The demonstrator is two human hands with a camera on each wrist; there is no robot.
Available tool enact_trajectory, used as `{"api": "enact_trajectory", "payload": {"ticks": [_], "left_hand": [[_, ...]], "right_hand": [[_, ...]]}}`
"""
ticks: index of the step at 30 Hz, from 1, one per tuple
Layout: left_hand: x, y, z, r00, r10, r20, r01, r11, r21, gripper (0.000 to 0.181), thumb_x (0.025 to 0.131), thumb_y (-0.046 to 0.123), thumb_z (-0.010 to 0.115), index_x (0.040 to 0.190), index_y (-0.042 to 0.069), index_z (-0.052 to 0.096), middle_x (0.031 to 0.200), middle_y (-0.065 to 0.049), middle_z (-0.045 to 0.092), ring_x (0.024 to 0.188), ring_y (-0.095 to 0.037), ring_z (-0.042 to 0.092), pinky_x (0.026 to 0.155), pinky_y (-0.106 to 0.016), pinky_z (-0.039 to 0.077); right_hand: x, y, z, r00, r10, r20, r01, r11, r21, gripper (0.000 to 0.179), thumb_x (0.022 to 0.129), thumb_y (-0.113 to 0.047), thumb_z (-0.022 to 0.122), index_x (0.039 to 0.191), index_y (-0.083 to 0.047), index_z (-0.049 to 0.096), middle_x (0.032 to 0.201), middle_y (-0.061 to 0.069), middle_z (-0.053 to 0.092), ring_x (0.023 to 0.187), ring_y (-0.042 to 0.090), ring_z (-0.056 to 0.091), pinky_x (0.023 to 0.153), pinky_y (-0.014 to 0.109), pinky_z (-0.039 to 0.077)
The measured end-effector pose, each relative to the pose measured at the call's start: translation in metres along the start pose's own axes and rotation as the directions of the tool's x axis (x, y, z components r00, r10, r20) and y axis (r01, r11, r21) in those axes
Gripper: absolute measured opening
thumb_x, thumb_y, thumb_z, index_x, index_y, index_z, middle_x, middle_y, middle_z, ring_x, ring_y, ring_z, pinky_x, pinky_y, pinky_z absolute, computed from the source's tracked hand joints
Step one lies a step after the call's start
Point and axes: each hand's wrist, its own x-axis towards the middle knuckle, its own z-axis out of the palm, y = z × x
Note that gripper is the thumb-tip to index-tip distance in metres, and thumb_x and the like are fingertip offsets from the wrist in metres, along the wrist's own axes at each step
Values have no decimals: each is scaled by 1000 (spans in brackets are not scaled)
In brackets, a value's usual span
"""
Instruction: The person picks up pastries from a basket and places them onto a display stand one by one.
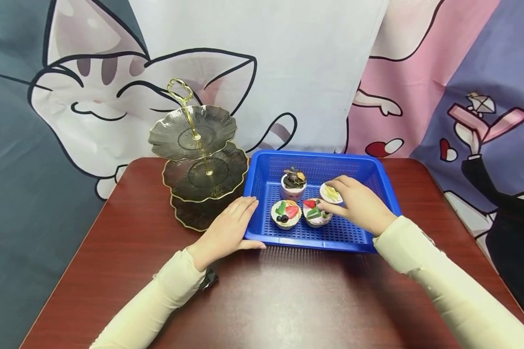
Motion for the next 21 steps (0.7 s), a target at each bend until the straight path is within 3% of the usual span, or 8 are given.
{"api": "enact_trajectory", "payload": {"ticks": [9, 21], "left_hand": [[-4, 0, 3, 999, -17, -28, 16, 999, -28, 97, 72, 70, 67, 130, -6, 53, 132, -18, 56, 127, -29, 52, 115, -35, 36], [-6, 1, 4, 998, -40, -38, 37, 996, -75, 96, 72, 69, 67, 131, -6, 52, 133, -18, 55, 129, -30, 51, 114, -36, 37]], "right_hand": [[16, 26, 4, 998, 41, -45, -41, 999, 15, 60, 89, -44, 64, 125, 4, 58, 120, 24, 59, 113, 39, 56, 98, 58, 45], [32, 60, 22, 994, 95, 49, -99, 992, 74, 68, 89, -47, 63, 128, 7, 54, 122, 28, 57, 113, 42, 55, 97, 61, 45]]}}
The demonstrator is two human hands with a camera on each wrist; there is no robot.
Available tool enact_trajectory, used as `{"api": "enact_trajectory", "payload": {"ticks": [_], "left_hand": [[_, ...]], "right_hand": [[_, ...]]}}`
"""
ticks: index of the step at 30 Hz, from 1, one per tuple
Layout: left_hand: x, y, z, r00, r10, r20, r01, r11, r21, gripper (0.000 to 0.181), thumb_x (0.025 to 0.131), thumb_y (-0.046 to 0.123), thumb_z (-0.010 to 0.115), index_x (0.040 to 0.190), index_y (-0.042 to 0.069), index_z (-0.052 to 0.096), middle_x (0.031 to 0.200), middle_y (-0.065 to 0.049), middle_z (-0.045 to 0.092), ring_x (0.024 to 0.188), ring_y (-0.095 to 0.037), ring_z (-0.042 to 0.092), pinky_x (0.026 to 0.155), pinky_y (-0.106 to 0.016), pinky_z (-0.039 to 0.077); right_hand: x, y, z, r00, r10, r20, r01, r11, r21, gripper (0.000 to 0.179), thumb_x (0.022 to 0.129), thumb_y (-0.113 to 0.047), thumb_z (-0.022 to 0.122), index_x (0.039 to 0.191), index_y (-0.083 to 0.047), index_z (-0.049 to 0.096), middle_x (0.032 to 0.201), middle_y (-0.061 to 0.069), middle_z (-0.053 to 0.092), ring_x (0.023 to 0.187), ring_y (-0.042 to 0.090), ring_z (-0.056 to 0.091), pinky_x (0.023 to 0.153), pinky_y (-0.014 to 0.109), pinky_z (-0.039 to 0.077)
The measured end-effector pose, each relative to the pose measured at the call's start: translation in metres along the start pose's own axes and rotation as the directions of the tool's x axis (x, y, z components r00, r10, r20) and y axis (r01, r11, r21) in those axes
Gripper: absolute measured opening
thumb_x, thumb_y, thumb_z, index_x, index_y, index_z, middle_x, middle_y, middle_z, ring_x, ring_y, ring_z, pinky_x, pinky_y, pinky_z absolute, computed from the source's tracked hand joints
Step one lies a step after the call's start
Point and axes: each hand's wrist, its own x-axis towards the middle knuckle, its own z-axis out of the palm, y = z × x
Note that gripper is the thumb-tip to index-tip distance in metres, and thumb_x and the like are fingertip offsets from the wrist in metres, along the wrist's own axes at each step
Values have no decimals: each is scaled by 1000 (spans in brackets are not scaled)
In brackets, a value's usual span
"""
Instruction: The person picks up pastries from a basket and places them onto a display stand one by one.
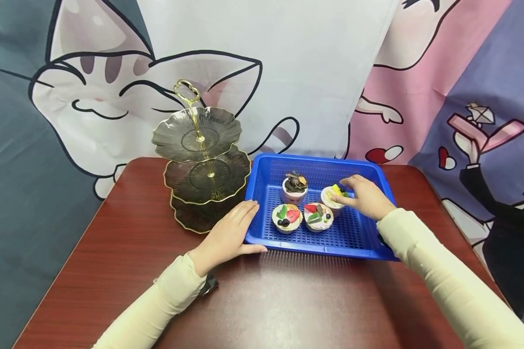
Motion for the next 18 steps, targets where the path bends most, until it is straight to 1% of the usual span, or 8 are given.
{"api": "enact_trajectory", "payload": {"ticks": [9, 14, 18], "left_hand": [[-1, 0, 2, 1000, -14, 15, 14, 1000, -2, 96, 73, 70, 66, 132, -4, 52, 136, -17, 54, 131, -29, 49, 114, -35, 37], [-1, 1, 2, 999, -27, 30, 28, 1000, -4, 96, 74, 70, 65, 133, -4, 51, 137, -17, 54, 132, -29, 49, 114, -36, 37], [-1, 0, 2, 999, -33, 33, 33, 999, -8, 95, 74, 70, 65, 133, -3, 51, 137, -17, 53, 132, -29, 48, 114, -36, 38]], "right_hand": [[11, 13, 13, 999, -26, 37, 25, 999, 22, 73, 83, -48, 70, 128, 8, 53, 125, 30, 56, 117, 45, 52, 99, 62, 42], [15, 19, 20, 998, -8, 69, 6, 1000, 26, 81, 80, -51, 72, 130, 8, 51, 130, 31, 52, 121, 47, 49, 102, 64, 39], [17, 21, 22, 997, -3, 71, 1, 1000, 20, 83, 79, -52, 72, 131, 9, 50, 131, 32, 51, 122, 48, 47, 103, 65, 38]]}}
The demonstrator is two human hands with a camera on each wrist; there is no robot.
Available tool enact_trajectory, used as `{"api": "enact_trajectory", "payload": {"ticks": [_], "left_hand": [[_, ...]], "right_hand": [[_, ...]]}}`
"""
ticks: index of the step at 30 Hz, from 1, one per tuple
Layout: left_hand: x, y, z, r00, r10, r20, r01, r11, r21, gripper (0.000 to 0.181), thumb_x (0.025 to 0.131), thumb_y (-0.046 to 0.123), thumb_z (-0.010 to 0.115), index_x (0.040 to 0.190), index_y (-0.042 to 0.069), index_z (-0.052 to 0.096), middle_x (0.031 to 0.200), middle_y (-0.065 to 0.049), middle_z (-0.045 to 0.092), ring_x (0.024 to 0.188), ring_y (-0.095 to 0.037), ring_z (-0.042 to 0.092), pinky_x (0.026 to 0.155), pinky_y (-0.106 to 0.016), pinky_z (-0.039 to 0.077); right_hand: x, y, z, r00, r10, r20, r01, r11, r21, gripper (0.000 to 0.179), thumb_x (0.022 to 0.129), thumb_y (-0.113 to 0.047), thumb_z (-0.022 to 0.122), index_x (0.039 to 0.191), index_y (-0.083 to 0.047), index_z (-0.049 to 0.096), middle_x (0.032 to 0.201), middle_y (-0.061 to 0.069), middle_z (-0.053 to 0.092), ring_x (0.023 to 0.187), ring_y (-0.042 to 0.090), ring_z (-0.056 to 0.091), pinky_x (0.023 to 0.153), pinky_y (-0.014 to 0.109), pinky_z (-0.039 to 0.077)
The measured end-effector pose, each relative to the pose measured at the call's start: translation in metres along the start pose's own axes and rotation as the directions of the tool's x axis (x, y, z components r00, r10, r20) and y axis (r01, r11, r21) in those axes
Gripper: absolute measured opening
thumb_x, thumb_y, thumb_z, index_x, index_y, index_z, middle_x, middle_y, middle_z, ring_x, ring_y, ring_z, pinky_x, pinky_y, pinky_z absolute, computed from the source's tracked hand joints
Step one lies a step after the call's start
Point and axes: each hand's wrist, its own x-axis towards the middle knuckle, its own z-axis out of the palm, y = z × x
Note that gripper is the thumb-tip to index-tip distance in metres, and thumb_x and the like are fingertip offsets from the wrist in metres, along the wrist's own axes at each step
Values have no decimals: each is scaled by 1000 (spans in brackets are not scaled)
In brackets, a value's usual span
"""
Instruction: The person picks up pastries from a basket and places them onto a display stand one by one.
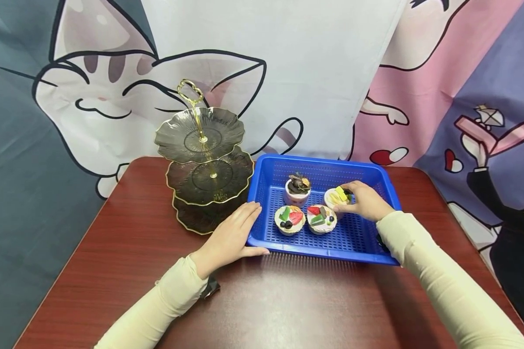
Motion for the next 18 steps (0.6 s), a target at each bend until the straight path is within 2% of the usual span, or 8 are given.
{"api": "enact_trajectory", "payload": {"ticks": [9, 18], "left_hand": [[0, 0, -2, 1000, -5, 6, 5, 1000, 3, 95, 74, 69, 65, 134, -3, 51, 139, -17, 53, 133, -28, 48, 114, -36, 38], [-3, 3, 1, 1000, -6, 27, 6, 1000, 20, 94, 77, 69, 62, 136, -3, 50, 141, -17, 51, 136, -28, 45, 116, -34, 34]], "right_hand": [[2, 2, 1, 999, 15, 48, -14, 1000, -6, 90, 78, -56, 71, 134, 10, 46, 135, 35, 46, 125, 52, 42, 103, 67, 35], [4, 5, 5, 998, 5, 63, -5, 1000, -10, 91, 78, -54, 72, 135, 12, 45, 134, 37, 47, 123, 52, 45, 102, 66, 37]]}}
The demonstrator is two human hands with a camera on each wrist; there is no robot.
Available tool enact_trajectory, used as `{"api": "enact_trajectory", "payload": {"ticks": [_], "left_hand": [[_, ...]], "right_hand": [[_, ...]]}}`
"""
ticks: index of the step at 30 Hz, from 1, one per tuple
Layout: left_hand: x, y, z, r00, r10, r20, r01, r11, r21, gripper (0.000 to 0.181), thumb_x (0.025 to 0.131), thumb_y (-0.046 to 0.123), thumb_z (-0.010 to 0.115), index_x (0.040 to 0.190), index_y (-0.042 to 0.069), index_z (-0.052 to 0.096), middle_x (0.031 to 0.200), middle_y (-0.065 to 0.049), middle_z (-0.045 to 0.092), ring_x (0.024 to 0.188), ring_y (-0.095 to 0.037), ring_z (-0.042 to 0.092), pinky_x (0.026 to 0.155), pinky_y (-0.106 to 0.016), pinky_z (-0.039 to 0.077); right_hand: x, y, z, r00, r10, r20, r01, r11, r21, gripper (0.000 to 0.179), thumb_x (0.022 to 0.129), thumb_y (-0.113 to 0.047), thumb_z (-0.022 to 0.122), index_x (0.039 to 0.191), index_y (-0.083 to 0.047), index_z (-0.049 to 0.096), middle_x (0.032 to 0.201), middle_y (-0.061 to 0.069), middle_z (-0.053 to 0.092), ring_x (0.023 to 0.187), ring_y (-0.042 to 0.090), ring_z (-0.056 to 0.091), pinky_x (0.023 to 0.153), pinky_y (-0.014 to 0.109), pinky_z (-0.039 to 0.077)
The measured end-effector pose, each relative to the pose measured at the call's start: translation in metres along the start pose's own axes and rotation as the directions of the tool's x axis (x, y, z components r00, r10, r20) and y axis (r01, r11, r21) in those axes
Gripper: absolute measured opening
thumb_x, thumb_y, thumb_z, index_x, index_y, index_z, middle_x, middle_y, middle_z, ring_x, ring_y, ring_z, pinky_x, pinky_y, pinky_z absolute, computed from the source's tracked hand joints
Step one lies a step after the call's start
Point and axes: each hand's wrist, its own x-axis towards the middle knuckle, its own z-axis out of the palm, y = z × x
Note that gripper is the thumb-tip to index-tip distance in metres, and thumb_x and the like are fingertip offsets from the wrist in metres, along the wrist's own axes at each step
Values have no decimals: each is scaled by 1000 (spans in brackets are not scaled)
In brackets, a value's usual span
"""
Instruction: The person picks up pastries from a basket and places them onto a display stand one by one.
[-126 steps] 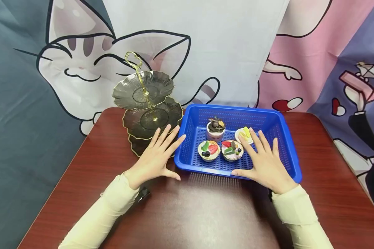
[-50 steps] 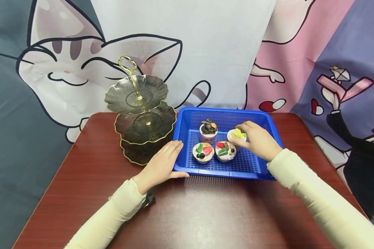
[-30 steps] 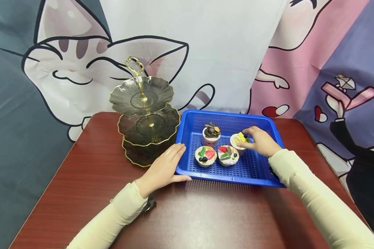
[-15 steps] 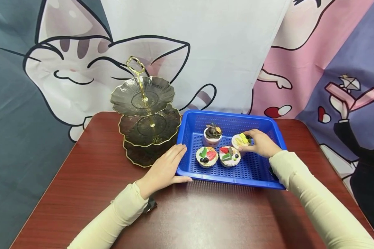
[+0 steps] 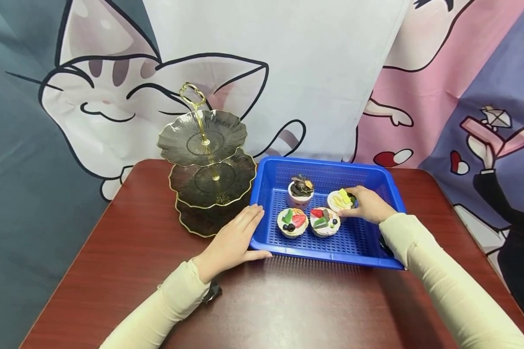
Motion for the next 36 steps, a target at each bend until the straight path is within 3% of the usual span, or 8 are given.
{"api": "enact_trajectory", "payload": {"ticks": [11, 20, 30, 36], "left_hand": [[-5, 3, 0, 999, -3, 44, 0, 998, 70, 90, 81, 69, 57, 136, -2, 50, 143, -16, 50, 139, -26, 42, 117, -31, 33], [-6, 3, 2, 1000, 25, 15, -27, 994, 103, 89, 80, 69, 57, 134, -2, 53, 140, -16, 53, 138, -25, 43, 117, -31, 31], [-7, 2, 3, 1000, 13, 3, -13, 999, 31, 88, 79, 67, 61, 134, -2, 53, 140, -16, 53, 138, -26, 44, 116, -31, 34], [-6, 2, 2, 1000, 10, -14, -9, 999, 31, 88, 79, 68, 62, 134, -1, 54, 140, -14, 54, 137, -25, 44, 115, -31, 35]], "right_hand": [[1, -1, 1, 999, 0, -42, 0, 1000, 1, 88, 77, -52, 74, 129, 14, 49, 127, 35, 52, 113, 47, 53, 98, 63, 43], [-4, 1, -3, 994, 1, -107, 1, 1000, 19, 80, 79, -47, 73, 125, 14, 51, 120, 32, 56, 101, 39, 57, 89, 56, 49], [-9, 1, -8, 991, 2, -131, 4, 999, 48, 75, 82, -39, 72, 128, 15, 47, 124, 35, 53, 108, 45, 53, 94, 62, 45], [-14, -3, -19, 991, -8, -135, 13, 999, 39, 74, 83, -37, 72, 128, 15, 47, 125, 35, 51, 110, 46, 51, 96, 64, 43]]}}
